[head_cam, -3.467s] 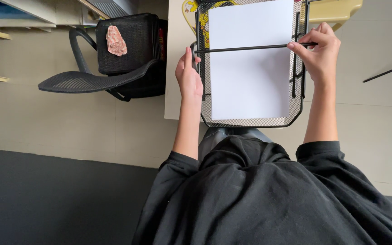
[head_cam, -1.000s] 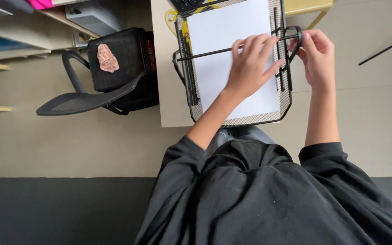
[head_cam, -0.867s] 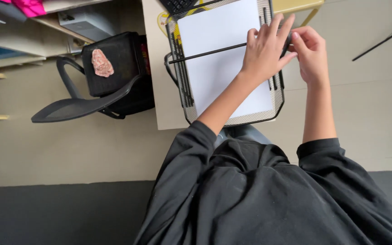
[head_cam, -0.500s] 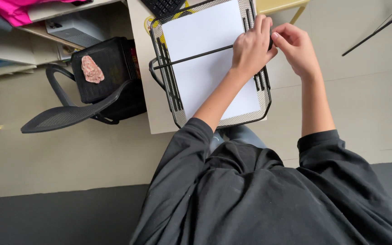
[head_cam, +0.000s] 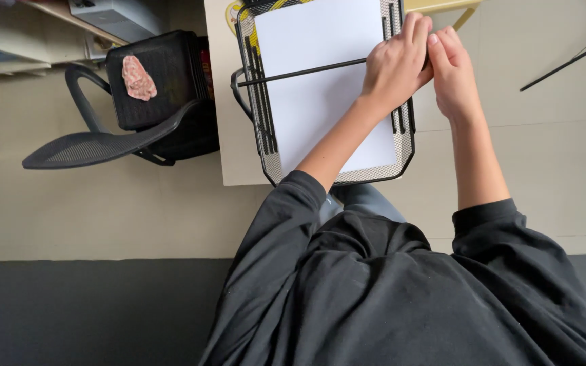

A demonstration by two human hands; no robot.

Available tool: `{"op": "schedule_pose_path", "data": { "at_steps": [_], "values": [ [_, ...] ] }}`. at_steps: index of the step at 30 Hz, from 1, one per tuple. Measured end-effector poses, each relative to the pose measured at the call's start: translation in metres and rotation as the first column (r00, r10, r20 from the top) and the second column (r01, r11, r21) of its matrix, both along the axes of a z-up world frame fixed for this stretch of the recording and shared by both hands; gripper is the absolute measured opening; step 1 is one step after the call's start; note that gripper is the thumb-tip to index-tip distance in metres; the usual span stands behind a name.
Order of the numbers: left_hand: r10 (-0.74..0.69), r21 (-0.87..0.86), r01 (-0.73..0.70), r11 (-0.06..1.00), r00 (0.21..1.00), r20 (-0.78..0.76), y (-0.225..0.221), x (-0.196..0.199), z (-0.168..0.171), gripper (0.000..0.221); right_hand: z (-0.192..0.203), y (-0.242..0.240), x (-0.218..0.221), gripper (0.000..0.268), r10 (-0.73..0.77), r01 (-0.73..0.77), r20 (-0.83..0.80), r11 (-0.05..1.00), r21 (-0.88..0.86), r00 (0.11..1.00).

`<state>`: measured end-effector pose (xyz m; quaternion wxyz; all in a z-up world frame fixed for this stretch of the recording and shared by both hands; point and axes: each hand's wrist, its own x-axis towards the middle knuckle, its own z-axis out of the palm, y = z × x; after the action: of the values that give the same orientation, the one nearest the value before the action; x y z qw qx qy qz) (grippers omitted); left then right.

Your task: Assemble a multi-tiered document tray by fitting trays into the support frame.

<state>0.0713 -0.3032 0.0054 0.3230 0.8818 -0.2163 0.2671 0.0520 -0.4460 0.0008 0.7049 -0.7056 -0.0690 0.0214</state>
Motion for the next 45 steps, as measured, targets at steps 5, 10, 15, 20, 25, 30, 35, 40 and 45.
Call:
{"op": "schedule_pose_path", "data": {
  "at_steps": [5, 10, 15, 20, 25, 30, 35, 40, 45],
  "values": [
    [-0.065, 0.016, 0.067, 0.998, 0.993, -0.099, 0.004, 0.000, -0.001, 0.069, -0.007, -0.011, 0.000, 0.029, -0.079, 0.105, 0.090, 0.936, -0.336, 0.993],
    [-0.104, 0.010, 0.106, 0.994, 0.988, -0.112, 0.034, -0.018, 0.027, 0.086, 0.059, 0.035, -0.017, 0.018, -0.049, 0.444, 0.493, 0.519, -0.730, 0.868],
    [0.210, -0.177, -0.207, 0.962, 0.978, -0.004, 0.134, -0.065, 0.050, 0.077, 0.116, 0.111, -0.019, 0.011, 0.192, 0.216, 0.532, 0.763, -0.610, 0.825],
    [0.496, -0.470, -0.521, 0.712, 0.848, -0.187, 0.217, -0.102, 0.012, 0.058, 0.105, 0.187, 0.004, 0.008, 0.600, -0.092, 0.455, 0.663, -0.743, 0.658],
    [0.231, -0.654, -0.505, 0.563, 0.857, -0.461, 0.252, -0.093, -0.014, 0.022, 0.052, 0.238, 0.023, 0.023, 0.732, -0.005, 0.428, 0.508, -0.862, 0.531],
    [-0.051, -0.836, -0.390, 0.386, 0.896, -0.442, 0.265, -0.077, -0.034, 0.016, 0.049, 0.243, 0.021, 0.011, 0.642, -0.180, 0.404, 0.648, -0.740, 0.651],
    [-0.288, -0.871, -0.335, 0.358, 0.848, -0.445, 0.290, -0.070, -0.032, 0.017, 0.057, 0.245, 0.017, 0.011, 0.638, -0.207, 0.369, 0.645, -0.735, 0.676],
    [-0.436, -0.850, -0.348, 0.395, 0.744, -0.507, 0.303, -0.065, -0.031, 0.020, 0.051, 0.245, 0.019, 0.010, 0.640, -0.205, 0.390, 0.655, -0.727, 0.662],
    [-0.492, -0.825, -0.301, 0.478, 0.686, -0.536, 0.307, -0.063, -0.019, 0.020, 0.050, 0.242, 0.019, 0.013, 0.661, -0.208, 0.265, 0.546, -0.812, 0.702]
  ]
}}
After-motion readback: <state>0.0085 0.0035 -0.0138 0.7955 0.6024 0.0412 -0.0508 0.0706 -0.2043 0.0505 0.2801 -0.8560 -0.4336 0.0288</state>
